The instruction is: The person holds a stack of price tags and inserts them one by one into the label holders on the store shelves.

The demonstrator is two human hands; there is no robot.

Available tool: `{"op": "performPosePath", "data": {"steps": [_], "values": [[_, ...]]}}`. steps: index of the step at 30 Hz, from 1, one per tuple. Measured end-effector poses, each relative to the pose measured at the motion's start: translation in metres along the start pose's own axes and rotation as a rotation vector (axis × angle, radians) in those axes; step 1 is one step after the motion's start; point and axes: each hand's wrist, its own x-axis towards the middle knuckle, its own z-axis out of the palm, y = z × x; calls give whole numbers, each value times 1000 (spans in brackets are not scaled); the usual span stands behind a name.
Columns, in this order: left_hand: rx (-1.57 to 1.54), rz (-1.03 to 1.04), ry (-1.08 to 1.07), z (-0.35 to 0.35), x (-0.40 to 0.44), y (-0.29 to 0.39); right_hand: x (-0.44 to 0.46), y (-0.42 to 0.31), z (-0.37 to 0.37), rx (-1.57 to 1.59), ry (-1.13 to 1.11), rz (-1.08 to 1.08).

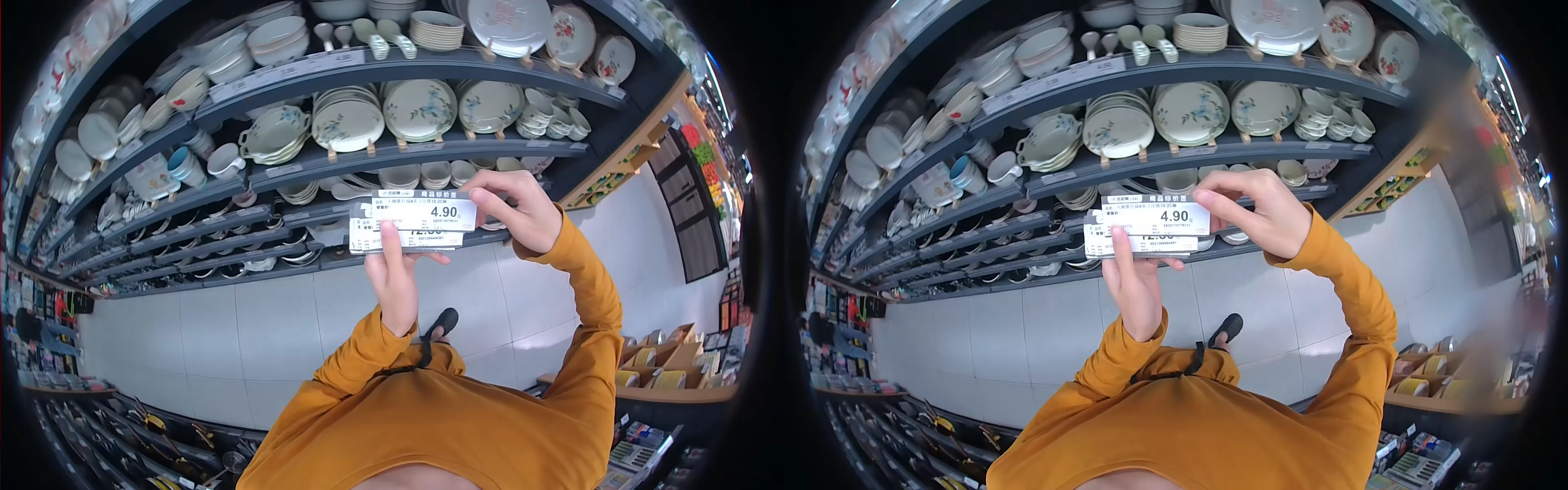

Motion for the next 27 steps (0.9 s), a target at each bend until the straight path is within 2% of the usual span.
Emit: {"op": "performPosePath", "data": {"steps": [2, 3, 11, 22, 27], "values": [[-26, 36, 19, 6, -1, -8, 2, 2, -7, -25, -12, -43], [56, 5, 29, -36, -14, 43, 16, -18, 47, 43, 16, -61], [-4, 66, 63, -51, -25, 57, 27, -41, 62, -13, 36, -122], [15, 26, 84, -34, -26, 50, 12, -30, 47, -29, 79, -161], [25, 6, 92, -23, -21, 38, 8, -26, 31, -14, 72, -114]]}}
